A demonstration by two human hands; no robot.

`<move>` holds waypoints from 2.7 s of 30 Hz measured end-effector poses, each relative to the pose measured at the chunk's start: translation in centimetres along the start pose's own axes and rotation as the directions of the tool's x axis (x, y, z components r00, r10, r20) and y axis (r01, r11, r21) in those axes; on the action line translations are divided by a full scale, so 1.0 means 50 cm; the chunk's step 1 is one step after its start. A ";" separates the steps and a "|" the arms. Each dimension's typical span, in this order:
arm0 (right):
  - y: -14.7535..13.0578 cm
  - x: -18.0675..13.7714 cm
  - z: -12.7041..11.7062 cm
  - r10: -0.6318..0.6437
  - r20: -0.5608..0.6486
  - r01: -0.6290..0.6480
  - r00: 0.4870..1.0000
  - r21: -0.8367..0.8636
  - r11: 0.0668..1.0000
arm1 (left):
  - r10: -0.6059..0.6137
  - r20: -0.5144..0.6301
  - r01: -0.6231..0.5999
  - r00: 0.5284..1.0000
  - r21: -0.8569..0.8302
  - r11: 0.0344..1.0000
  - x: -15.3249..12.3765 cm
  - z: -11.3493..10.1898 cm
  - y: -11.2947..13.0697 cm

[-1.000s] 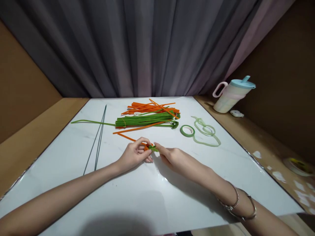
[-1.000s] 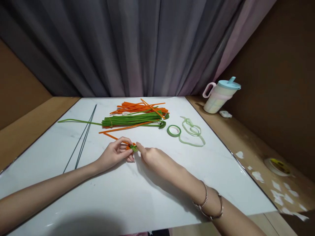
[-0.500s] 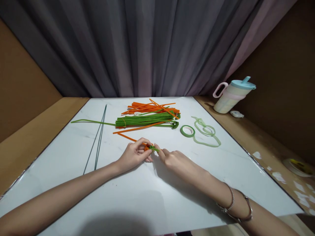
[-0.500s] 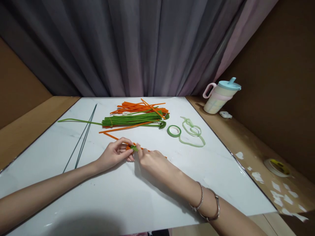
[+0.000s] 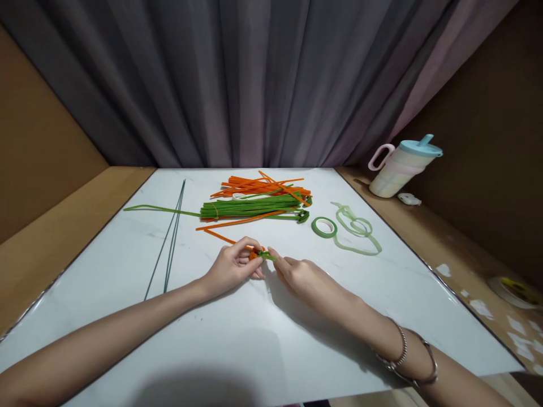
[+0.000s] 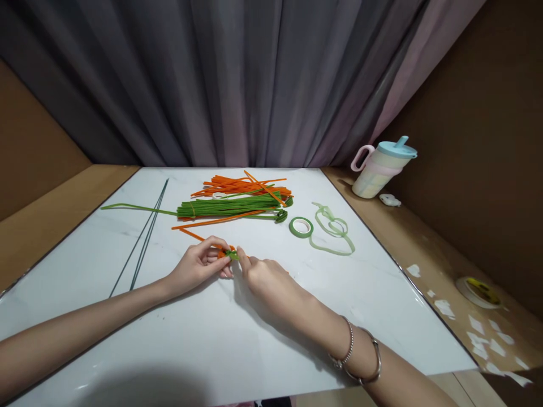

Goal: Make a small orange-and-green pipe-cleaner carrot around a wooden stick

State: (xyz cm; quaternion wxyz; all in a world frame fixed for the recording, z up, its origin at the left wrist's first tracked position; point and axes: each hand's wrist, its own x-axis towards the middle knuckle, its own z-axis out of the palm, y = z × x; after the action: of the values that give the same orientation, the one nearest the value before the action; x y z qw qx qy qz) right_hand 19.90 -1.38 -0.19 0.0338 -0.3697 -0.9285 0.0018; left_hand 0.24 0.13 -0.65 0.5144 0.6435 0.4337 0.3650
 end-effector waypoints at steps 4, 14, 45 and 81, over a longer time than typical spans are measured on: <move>0.000 0.002 0.003 -0.006 -0.018 0.006 1.000 0.005 1.000 | 0.019 0.005 -0.019 1.000 0.021 1.000 -0.001 0.000 0.000; 0.001 0.015 0.024 0.060 -0.180 0.009 0.982 0.360 0.933 | 0.052 -0.018 -0.051 0.998 0.037 0.998 -0.003 0.003 0.002; 0.020 0.011 -0.010 0.296 -0.254 -0.070 0.921 0.640 0.765 | 0.096 -0.062 -0.094 0.993 0.035 0.995 -0.013 0.005 0.005; -0.012 0.008 0.002 0.170 -0.089 -0.095 0.981 0.546 0.833 | 0.400 0.016 -0.377 0.917 0.370 0.849 -0.015 0.000 -0.013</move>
State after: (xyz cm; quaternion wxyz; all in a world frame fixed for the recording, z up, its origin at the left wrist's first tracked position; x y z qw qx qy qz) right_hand 19.16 -1.55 -0.22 0.1984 -0.4082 -0.8582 0.2400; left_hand -0.12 -0.52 -1.28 0.2874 0.7907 0.3706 0.3936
